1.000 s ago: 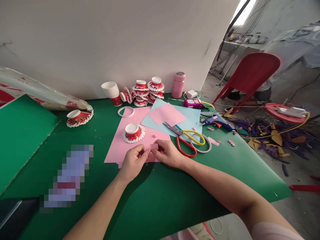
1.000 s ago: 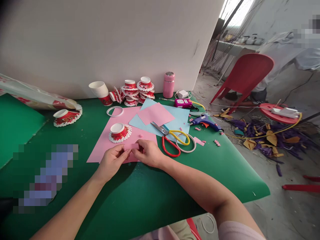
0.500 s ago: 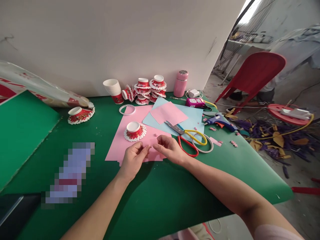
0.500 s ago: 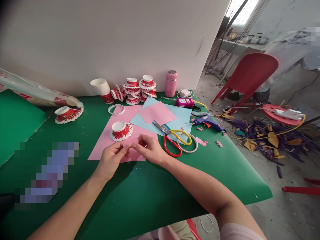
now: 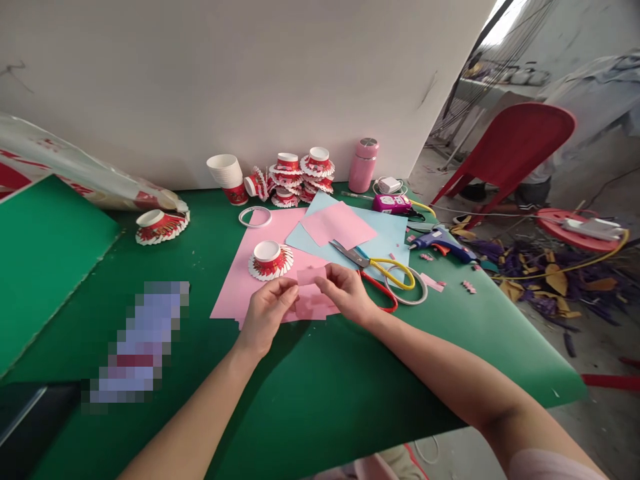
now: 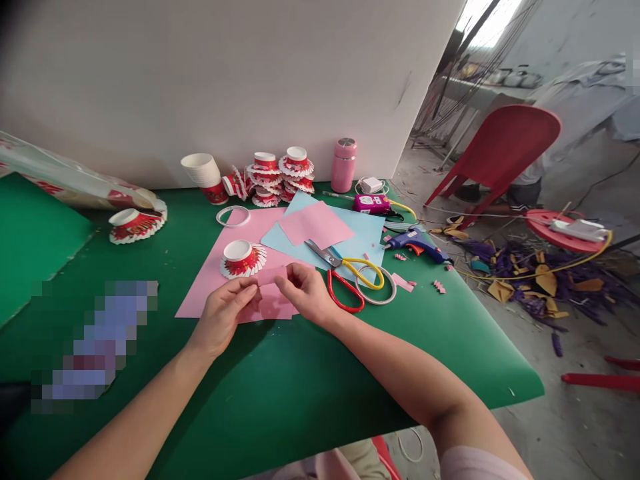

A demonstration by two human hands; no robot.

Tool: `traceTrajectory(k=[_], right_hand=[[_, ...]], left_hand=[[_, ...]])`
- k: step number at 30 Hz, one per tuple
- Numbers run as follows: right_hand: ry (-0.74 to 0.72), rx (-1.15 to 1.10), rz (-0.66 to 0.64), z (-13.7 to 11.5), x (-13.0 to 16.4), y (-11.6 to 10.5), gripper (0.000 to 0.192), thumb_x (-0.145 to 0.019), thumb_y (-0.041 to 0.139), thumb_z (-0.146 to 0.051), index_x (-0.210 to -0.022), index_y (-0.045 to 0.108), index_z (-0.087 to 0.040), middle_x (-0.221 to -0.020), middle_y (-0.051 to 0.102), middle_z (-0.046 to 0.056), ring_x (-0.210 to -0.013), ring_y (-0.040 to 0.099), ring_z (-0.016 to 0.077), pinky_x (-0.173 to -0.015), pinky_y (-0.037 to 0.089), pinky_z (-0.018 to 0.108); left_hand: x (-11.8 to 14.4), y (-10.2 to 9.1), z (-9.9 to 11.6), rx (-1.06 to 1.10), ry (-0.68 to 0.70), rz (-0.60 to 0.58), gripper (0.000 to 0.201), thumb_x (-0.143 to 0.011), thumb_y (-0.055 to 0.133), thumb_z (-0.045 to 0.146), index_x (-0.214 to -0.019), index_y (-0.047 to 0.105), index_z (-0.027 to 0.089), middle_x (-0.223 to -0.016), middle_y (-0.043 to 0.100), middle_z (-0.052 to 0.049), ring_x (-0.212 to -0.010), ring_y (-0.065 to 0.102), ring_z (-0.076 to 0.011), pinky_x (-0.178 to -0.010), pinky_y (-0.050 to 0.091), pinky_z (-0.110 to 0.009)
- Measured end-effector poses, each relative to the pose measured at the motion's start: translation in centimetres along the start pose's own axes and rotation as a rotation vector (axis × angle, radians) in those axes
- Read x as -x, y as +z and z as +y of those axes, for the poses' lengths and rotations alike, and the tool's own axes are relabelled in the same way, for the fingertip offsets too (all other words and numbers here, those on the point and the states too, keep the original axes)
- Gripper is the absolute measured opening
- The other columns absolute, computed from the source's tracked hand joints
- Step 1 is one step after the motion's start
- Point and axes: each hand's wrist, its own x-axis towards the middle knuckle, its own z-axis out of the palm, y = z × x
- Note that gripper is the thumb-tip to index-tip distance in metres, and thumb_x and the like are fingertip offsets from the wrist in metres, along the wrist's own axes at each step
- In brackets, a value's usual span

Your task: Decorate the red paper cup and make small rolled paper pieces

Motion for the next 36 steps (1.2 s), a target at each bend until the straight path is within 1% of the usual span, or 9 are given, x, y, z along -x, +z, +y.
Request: traceTrajectory(k=[2, 5, 13, 16, 21, 23, 26, 30, 36], right_hand=[[-0.015, 0.011, -0.057, 0.1, 0.2, 0.4, 0.036, -0.077, 0.054, -0.048, -0.062, 0.04, -0.018, -0.057, 0.034, -0.005, -0.051, 0.03, 0.0073, -0.047, 0.026, 0.022], [-0.008, 0.038, -0.103, 0.3, 0.5, 0.6, 0.035, -0.078, 0.054, -0.047, -0.063, 0.042, -0.017, -0.058, 0.036, -0.004, -0.053, 0.032, 0.0078, -0.048, 0.028, 0.022], [0.036, -0.022, -0.119, 0.4, 0.7, 0.9, 0.036, -0.074, 0.06, -0.049, -0.064, 0.048, -0.016, -0.057, 0.044, -0.003, -0.055, 0.04, 0.009, -0.051, 0.035, 0.022], [0.046, -0.087, -0.109, 0.2, 0.3, 0.4, 0.033, -0.074, 0.061, -0.046, -0.064, 0.049, -0.017, -0.057, 0.045, -0.003, -0.054, 0.04, 0.0086, -0.051, 0.035, 0.023], [0.105, -0.169, 0.034, -0.3, -0.3, -0.5, 0.025, -0.075, 0.056, -0.04, -0.065, 0.048, -0.017, -0.058, 0.047, -0.003, -0.054, 0.041, 0.0086, -0.052, 0.034, 0.022], [0.111, -0.195, -0.01, -0.5, -0.2, -0.3, 0.024, -0.075, 0.055, -0.04, -0.069, 0.05, -0.017, -0.061, 0.049, -0.002, -0.056, 0.043, 0.009, -0.053, 0.036, 0.022], [0.083, -0.208, -0.11, -0.6, 0.3, 0.4, 0.026, -0.073, 0.059, -0.042, -0.073, 0.051, -0.017, -0.066, 0.049, -0.002, -0.056, 0.044, 0.0085, -0.053, 0.037, 0.022], [0.067, -0.159, -0.133, -0.4, 0.8, 0.9, 0.028, -0.075, 0.06, -0.042, -0.072, 0.05, -0.017, -0.064, 0.049, -0.003, -0.053, 0.044, 0.0076, -0.051, 0.038, 0.022], [0.069, -0.21, -0.233, -0.5, 1.1, 0.8, 0.028, -0.079, 0.058, -0.043, -0.076, 0.048, -0.017, -0.062, 0.056, -0.002, -0.054, 0.054, 0.0095, -0.051, 0.041, 0.021]], left_hand=[[0.2, 0.3, -0.2, -0.001, -0.019, -0.068, 0.022, -0.07, 0.068, 0.036, -0.072, 0.062, 0.015, -0.063, 0.058, 0.001, -0.059, 0.052, -0.0103, -0.058, 0.045, -0.023], [0.4, 0.2, -0.5, -0.045, 0.014, -0.086, 0.026, -0.072, 0.066, 0.036, -0.06, 0.056, 0.015, -0.057, 0.053, 0.002, -0.056, 0.049, -0.0092, -0.056, 0.044, -0.022], [0.6, 0.2, -0.5, -0.045, 0.057, -0.123, 0.028, -0.074, 0.064, 0.035, -0.057, 0.052, 0.016, -0.055, 0.047, 0.004, -0.054, 0.044, -0.0087, -0.053, 0.041, -0.021], [0.5, 0.1, -0.4, -0.012, 0.065, -0.08, 0.026, -0.073, 0.065, 0.032, -0.057, 0.051, 0.016, -0.056, 0.047, 0.003, -0.054, 0.044, -0.0087, -0.054, 0.041, -0.022], [0.2, -0.2, -0.2, 0.05, 0.086, 0.024, 0.027, -0.07, 0.066, 0.029, -0.054, 0.048, 0.017, -0.055, 0.049, 0.003, -0.056, 0.047, -0.0097, -0.056, 0.041, -0.022], [0.3, -0.2, -0.2, 0.068, 0.062, -0.005, 0.026, -0.07, 0.066, 0.028, -0.054, 0.049, 0.017, -0.054, 0.05, 0.004, -0.056, 0.046, -0.0092, -0.056, 0.041, -0.022], [0.5, -0.1, -0.3, 0.039, 0.006, -0.12, 0.022, -0.072, 0.065, 0.029, -0.057, 0.054, 0.016, -0.055, 0.05, 0.004, -0.055, 0.045, -0.0091, -0.056, 0.04, -0.022], [0.7, -0.2, -0.4, -0.041, -0.007, -0.238, 0.022, -0.076, 0.061, 0.032, -0.062, 0.058, 0.015, -0.059, 0.052, 0.001, -0.06, 0.048, -0.0118, -0.058, 0.041, -0.025], [0.6, -0.2, -0.1, -0.088, -0.029, -0.278, 0.024, -0.078, 0.057, 0.032, -0.061, 0.06, 0.015, -0.056, 0.052, 0.0, -0.058, 0.048, -0.0129, -0.057, 0.04, -0.026]])
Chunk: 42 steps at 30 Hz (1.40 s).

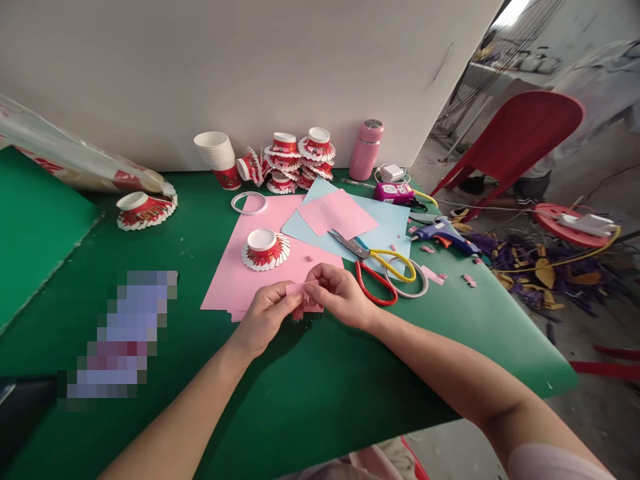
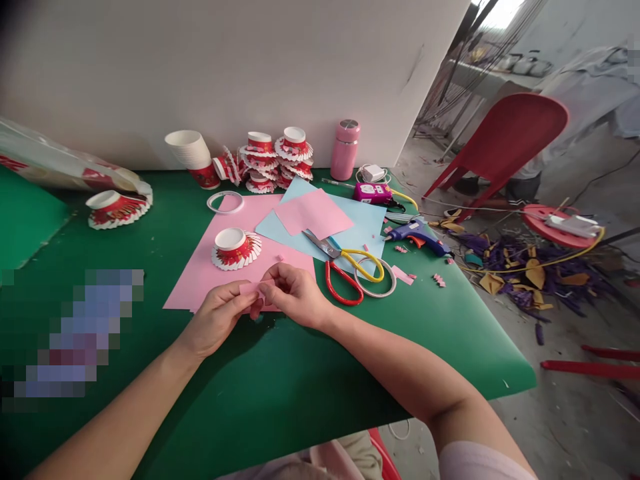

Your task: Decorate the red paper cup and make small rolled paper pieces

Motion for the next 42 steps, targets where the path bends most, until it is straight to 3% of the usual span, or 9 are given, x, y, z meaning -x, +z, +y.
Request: traceTrajectory(k=[11, 24, 34, 42], right_hand=[[-0.078, -0.092, -0.028, -0.2, -0.3, -0.4, 0.035, -0.073, 0.064, -0.05, -0.083, 0.06, -0.017, -0.064, 0.063, 0.001, -0.058, 0.058, 0.0118, -0.061, 0.049, 0.027], [-0.125, -0.044, -0.007, -0.3, -0.1, -1.0, 0.015, -0.075, 0.059, -0.027, -0.077, 0.069, -0.016, -0.069, 0.064, 0.003, -0.062, 0.058, 0.012, -0.06, 0.048, 0.026], [-0.216, 0.064, -0.025, -0.5, 0.0, -1.0, 0.018, -0.074, 0.05, -0.015, -0.074, 0.068, -0.016, -0.07, 0.065, 0.003, -0.061, 0.058, 0.0119, -0.057, 0.048, 0.025], [-0.258, 0.12, -0.055, -0.5, 0.0, -0.9, 0.021, -0.075, 0.047, -0.011, -0.074, 0.067, -0.016, -0.07, 0.063, 0.003, -0.062, 0.059, 0.0122, -0.057, 0.048, 0.025]], left_hand=[[-0.1, -0.1, 0.6, 0.127, -0.053, 0.014, 0.02, -0.074, 0.061, 0.031, -0.063, 0.067, 0.015, -0.055, 0.054, -0.001, -0.057, 0.05, -0.0137, -0.061, 0.044, -0.028], [-0.1, -0.3, 1.4, 0.217, -0.112, -0.073, 0.019, -0.074, 0.059, 0.028, -0.066, 0.07, 0.014, -0.057, 0.057, -0.004, -0.056, 0.05, -0.0143, -0.061, 0.042, -0.029], [-0.2, -0.7, 1.1, 0.299, -0.088, -0.188, 0.027, -0.074, 0.047, 0.028, -0.07, 0.07, 0.014, -0.06, 0.06, -0.006, -0.061, 0.052, -0.0175, -0.066, 0.043, -0.031], [-0.3, -0.3, 1.1, 0.189, -0.107, -0.116, 0.025, -0.078, 0.055, 0.028, -0.059, 0.066, 0.015, -0.054, 0.056, -0.002, -0.057, 0.05, -0.0139, -0.062, 0.041, -0.027]])
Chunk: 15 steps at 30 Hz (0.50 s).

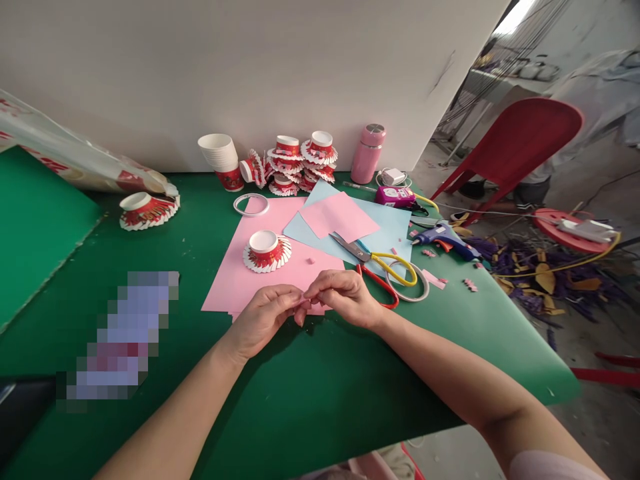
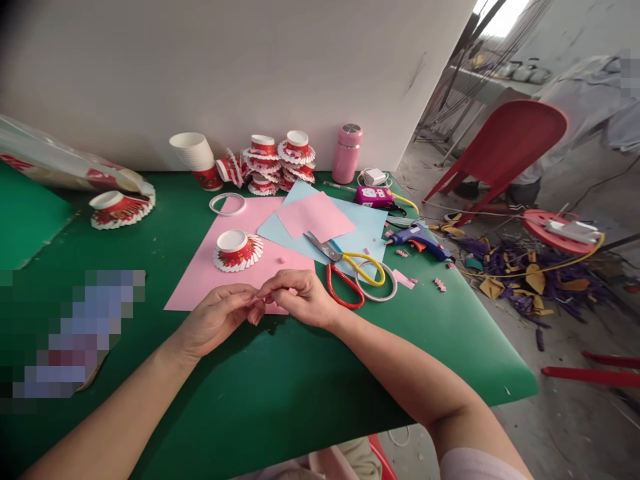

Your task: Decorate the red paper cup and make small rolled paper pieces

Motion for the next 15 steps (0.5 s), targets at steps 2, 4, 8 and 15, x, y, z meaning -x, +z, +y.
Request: traceTrajectory(k=[2, 4, 8, 15], right_hand=[[0.027, -0.018, -0.001, 0.1, 0.1, 0.0, 0.018, -0.077, 0.048, -0.014, -0.076, 0.066, -0.016, -0.072, 0.063, 0.004, -0.063, 0.059, 0.0127, -0.059, 0.048, 0.026], [0.058, -0.049, 0.014, 0.2, 0.1, -0.1, 0.016, -0.078, 0.051, -0.019, -0.086, 0.064, -0.016, -0.072, 0.063, 0.003, -0.064, 0.059, 0.0129, -0.062, 0.049, 0.027], [0.128, -0.073, 0.074, 0.0, -0.1, -0.2, 0.026, -0.078, 0.055, -0.031, -0.1, 0.058, -0.016, -0.074, 0.061, 0.002, -0.065, 0.058, 0.0121, -0.063, 0.048, 0.026], [0.209, -0.136, 0.18, 0.3, -0.6, 1.0, 0.027, -0.078, 0.056, -0.042, -0.069, 0.051, -0.018, -0.058, 0.057, -0.002, -0.055, 0.055, 0.0115, -0.058, 0.045, 0.026]], left_hand=[[0.0, -0.1, -0.1, 0.002, 0.005, -0.003, 0.023, -0.078, 0.057, 0.028, -0.06, 0.066, 0.015, -0.054, 0.056, -0.002, -0.057, 0.049, -0.0132, -0.062, 0.041, -0.027], [0.0, -0.1, -0.2, -0.005, 0.023, 0.007, 0.024, -0.079, 0.057, 0.028, -0.06, 0.066, 0.015, -0.055, 0.056, -0.002, -0.058, 0.049, -0.0128, -0.063, 0.041, -0.026], [0.2, 0.2, -0.4, -0.033, 0.074, 0.061, 0.024, -0.082, 0.056, 0.032, -0.067, 0.066, 0.015, -0.06, 0.055, 0.0, -0.061, 0.049, -0.0119, -0.061, 0.041, -0.025], [0.1, 1.1, -1.3, -0.174, 0.19, 0.159, 0.029, -0.085, 0.051, 0.036, -0.064, 0.056, 0.016, -0.062, 0.049, 0.001, -0.062, 0.045, -0.0115, -0.059, 0.04, -0.024]])
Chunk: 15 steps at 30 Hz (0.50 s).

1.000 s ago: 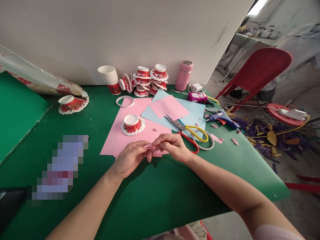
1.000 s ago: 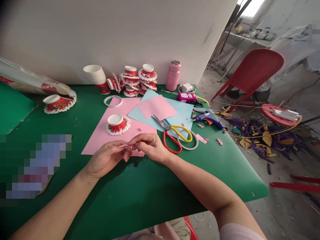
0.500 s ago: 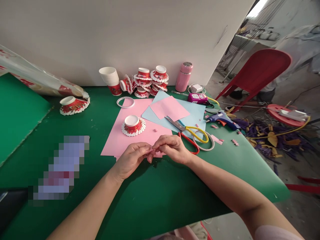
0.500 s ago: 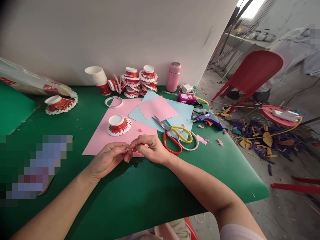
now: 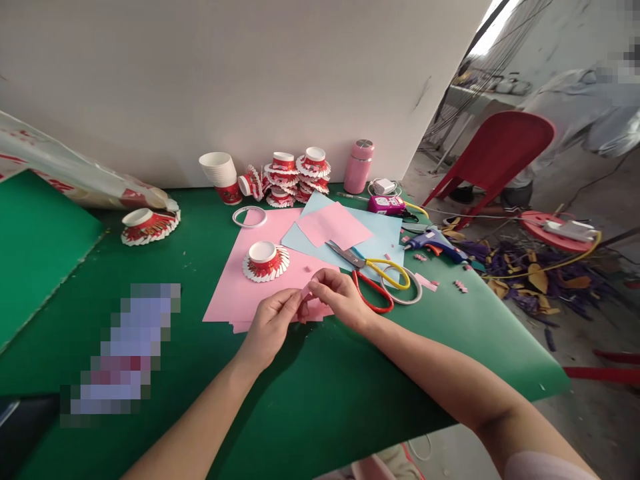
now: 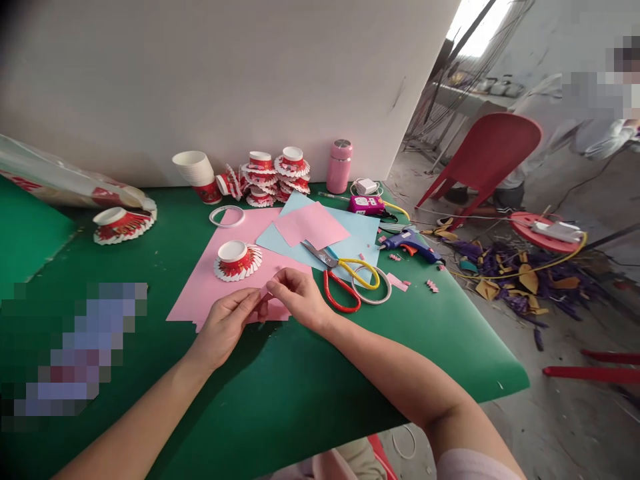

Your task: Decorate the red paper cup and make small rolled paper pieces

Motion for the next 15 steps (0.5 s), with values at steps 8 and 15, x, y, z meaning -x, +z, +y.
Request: traceTrajectory(k=[8, 15], right_hand=[[0.01, 0.301, -0.022, -0.2, -0.8, -0.6, 0.016, -0.074, 0.057, -0.029, -0.066, 0.052, -0.016, -0.057, 0.048, -0.004, -0.051, 0.04, 0.0072, -0.049, 0.032, 0.021], [-0.014, 0.243, -0.025, -0.5, -0.5, 0.0, 0.019, -0.074, 0.059, -0.034, -0.07, 0.052, -0.016, -0.06, 0.052, -0.003, -0.056, 0.045, 0.0091, -0.052, 0.035, 0.022]], left_hand=[[0.0, -0.2, -0.1, -0.223, 0.06, 0.117, 0.025, -0.076, 0.06, 0.04, -0.071, 0.063, 0.016, -0.07, 0.056, -0.002, -0.069, 0.052, -0.0151, -0.064, 0.044, -0.026], [-0.5, -0.8, 0.4, -0.08, 0.009, 0.104, 0.023, -0.07, 0.068, 0.038, -0.065, 0.064, 0.015, -0.06, 0.054, 0.001, -0.061, 0.049, -0.0114, -0.061, 0.043, -0.024]])
